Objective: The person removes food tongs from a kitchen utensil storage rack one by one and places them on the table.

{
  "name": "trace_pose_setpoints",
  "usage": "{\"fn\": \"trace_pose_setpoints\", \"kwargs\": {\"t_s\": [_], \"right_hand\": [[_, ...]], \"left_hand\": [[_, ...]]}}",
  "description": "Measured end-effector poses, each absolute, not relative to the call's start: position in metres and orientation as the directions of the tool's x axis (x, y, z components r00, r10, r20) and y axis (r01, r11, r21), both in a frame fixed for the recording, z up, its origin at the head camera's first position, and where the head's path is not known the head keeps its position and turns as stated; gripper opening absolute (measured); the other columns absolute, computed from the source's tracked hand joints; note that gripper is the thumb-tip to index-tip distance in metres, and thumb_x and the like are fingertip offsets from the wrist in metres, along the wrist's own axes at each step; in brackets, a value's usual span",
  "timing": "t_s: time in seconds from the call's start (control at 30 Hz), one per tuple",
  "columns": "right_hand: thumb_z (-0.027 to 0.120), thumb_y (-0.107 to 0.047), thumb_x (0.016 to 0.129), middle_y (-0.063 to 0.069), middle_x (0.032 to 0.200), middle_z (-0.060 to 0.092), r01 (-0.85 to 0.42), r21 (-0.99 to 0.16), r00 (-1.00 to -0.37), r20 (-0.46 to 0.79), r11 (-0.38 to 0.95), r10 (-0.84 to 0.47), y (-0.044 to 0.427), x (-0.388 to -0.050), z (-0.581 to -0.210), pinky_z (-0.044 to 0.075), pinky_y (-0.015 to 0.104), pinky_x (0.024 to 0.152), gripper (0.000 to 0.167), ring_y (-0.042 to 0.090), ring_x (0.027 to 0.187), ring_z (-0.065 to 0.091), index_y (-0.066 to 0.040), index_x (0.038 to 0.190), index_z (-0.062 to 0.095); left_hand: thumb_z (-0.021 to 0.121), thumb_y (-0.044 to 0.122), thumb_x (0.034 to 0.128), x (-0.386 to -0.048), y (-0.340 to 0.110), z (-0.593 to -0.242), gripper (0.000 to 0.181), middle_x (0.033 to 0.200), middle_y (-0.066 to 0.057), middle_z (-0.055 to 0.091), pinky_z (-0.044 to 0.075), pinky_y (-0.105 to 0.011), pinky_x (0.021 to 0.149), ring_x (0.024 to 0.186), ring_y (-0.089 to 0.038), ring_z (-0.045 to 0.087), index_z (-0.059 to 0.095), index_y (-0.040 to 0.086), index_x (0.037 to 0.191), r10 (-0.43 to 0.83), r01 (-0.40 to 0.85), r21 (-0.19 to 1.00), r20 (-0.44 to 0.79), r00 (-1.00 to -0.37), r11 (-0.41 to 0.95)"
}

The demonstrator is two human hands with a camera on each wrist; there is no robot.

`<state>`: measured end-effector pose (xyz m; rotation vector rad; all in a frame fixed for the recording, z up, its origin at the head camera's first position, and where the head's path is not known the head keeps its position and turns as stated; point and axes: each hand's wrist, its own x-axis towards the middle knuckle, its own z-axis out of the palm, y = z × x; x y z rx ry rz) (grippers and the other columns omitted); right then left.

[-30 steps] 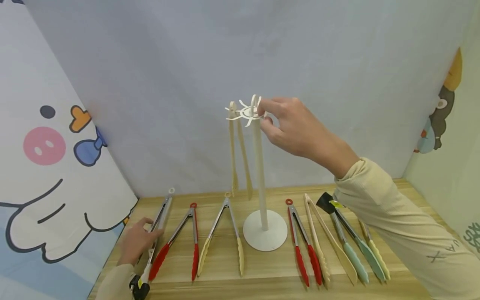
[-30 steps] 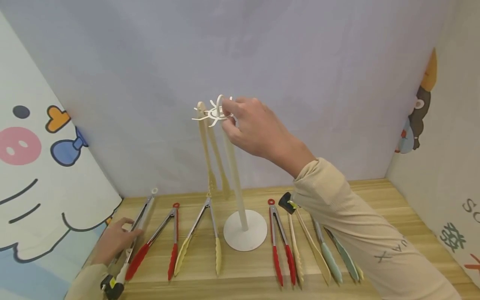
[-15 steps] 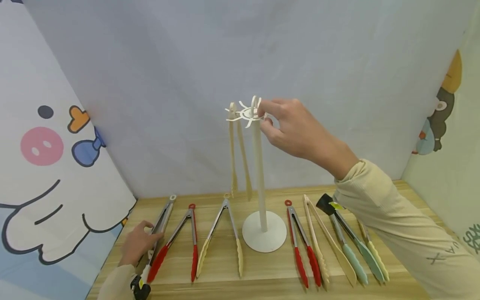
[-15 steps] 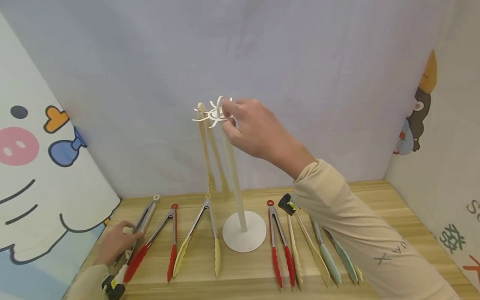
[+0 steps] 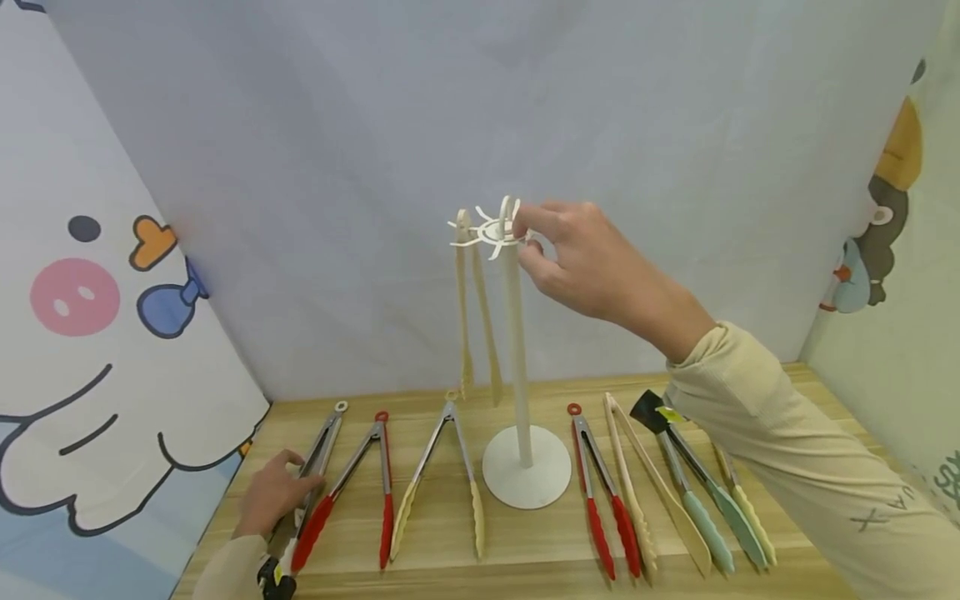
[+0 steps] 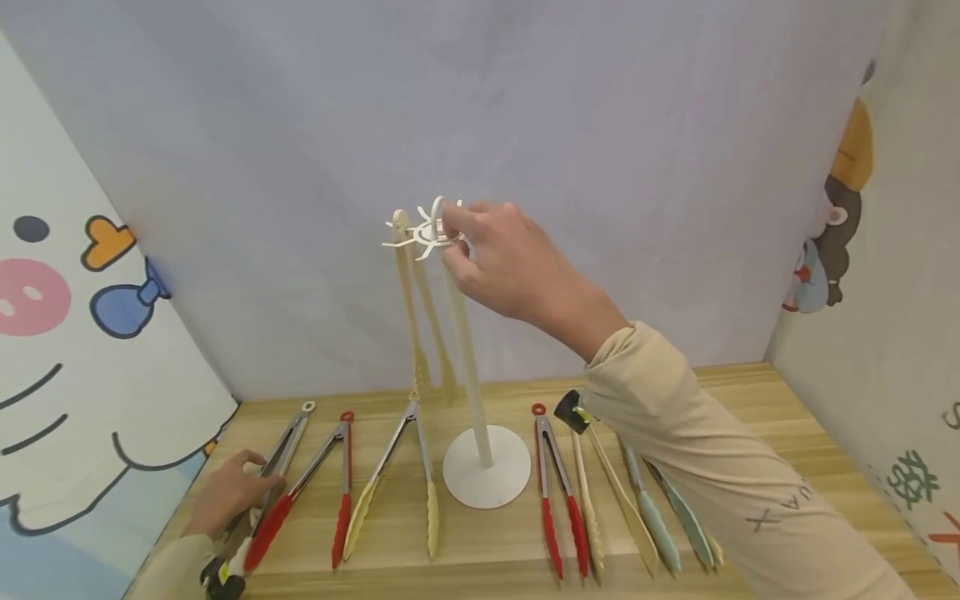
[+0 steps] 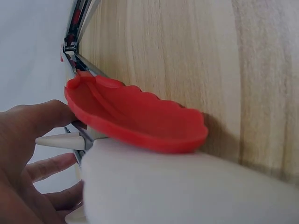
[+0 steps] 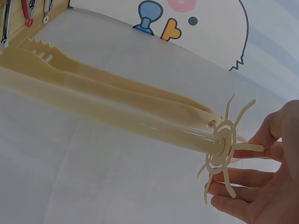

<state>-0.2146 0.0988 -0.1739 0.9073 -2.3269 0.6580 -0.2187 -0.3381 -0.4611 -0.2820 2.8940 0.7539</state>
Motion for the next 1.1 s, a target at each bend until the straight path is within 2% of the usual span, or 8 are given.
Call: {"fn": "trace_pose_setpoints", "kwargs": {"t_s": [0.2, 0.4, 0.5, 0.6, 0.7, 0.9, 1.1], "right_hand": [[0.043, -0.004, 0.085, 0.007, 0.089, 0.063, -0.715, -0.242, -0.628, 0.635, 0.656, -0.45, 0.1, -0.214, -0.173, 0.028, 0.031, 0.054, 0.015, 0.015, 0.052, 0.029, -0.006, 0.084, 0.058], [0.042, -0.004, 0.085, 0.006, 0.084, 0.062, -0.703, -0.24, -0.642, 0.62, 0.669, -0.452, 0.099, -0.213, -0.172, 0.027, 0.031, 0.053, 0.016, 0.014, 0.05, 0.027, -0.005, 0.086, 0.058], [0.042, -0.003, 0.085, 0.005, 0.081, 0.061, -0.707, -0.236, -0.638, 0.62, 0.667, -0.456, 0.099, -0.212, -0.171, 0.027, 0.03, 0.053, 0.017, 0.013, 0.051, 0.027, -0.005, 0.085, 0.058], [0.042, -0.003, 0.085, 0.005, 0.074, 0.057, -0.709, -0.233, -0.637, 0.616, 0.665, -0.463, 0.098, -0.212, -0.17, 0.027, 0.03, 0.052, 0.017, 0.013, 0.05, 0.027, -0.004, 0.086, 0.059], [0.043, -0.003, 0.085, 0.006, 0.07, 0.053, -0.708, -0.227, -0.639, 0.61, 0.669, -0.469, 0.097, -0.211, -0.169, 0.028, 0.029, 0.051, 0.018, 0.012, 0.049, 0.027, -0.003, 0.087, 0.06], [0.043, -0.002, 0.085, 0.008, 0.088, 0.065, -0.702, -0.23, -0.648, 0.599, 0.674, -0.47, 0.096, -0.209, -0.166, 0.03, 0.03, 0.052, 0.02, 0.014, 0.051, 0.03, -0.002, 0.087, 0.062], [0.042, 0.001, 0.085, 0.01, 0.099, 0.068, -0.683, -0.225, -0.666, 0.581, 0.694, -0.467, 0.097, -0.208, -0.164, 0.033, 0.031, 0.057, 0.026, 0.018, 0.058, 0.037, 0.0, 0.093, 0.067]], "left_hand": [[0.069, 0.04, 0.0805, -0.219, -0.336, -0.458, 0.06, 0.089, -0.019, 0.061, 0.043, -0.037, 0.051, 0.066, -0.026, 0.054, 0.049, -0.002, 0.118, -0.163, -0.233, 0.459, -0.187, -0.969, 0.857], [0.067, 0.038, 0.0833, -0.22, -0.33, -0.447, 0.061, 0.105, -0.03, 0.059, 0.048, -0.046, 0.062, 0.081, -0.034, 0.06, 0.048, -0.004, 0.123, -0.127, -0.16, 0.472, -0.1, -0.987, 0.867], [0.067, 0.035, 0.0841, -0.221, -0.323, -0.44, 0.058, 0.105, -0.028, 0.059, 0.048, -0.046, 0.063, 0.083, -0.034, 0.06, 0.05, -0.004, 0.123, -0.108, -0.109, 0.501, -0.029, -0.994, 0.859], [0.068, 0.035, 0.084, -0.222, -0.314, -0.434, 0.054, 0.104, -0.025, 0.06, 0.047, -0.041, 0.058, 0.081, -0.033, 0.059, 0.052, -0.001, 0.122, -0.114, -0.079, 0.529, 0.033, -0.993, 0.845], [0.067, 0.035, 0.0848, -0.222, -0.304, -0.427, 0.052, 0.108, -0.022, 0.06, 0.046, -0.038, 0.058, 0.087, -0.032, 0.059, 0.053, 0.002, 0.122, -0.132, -0.066, 0.57, 0.075, -0.988, 0.819], [0.066, 0.033, 0.0874, -0.224, -0.28, -0.41, 0.047, 0.11, -0.018, 0.059, 0.048, -0.047, 0.075, 0.097, -0.033, 0.057, 0.055, 0.005, 0.123, -0.092, 0.049, 0.641, 0.184, -0.979, 0.766], [0.067, 0.022, 0.0858, -0.222, -0.253, -0.385, 0.041, 0.106, -0.015, 0.06, 0.047, -0.046, 0.077, 0.096, -0.032, 0.056, 0.056, 0.007, 0.122, -0.013, 0.189, 0.692, 0.275, -0.961, 0.696]]}}
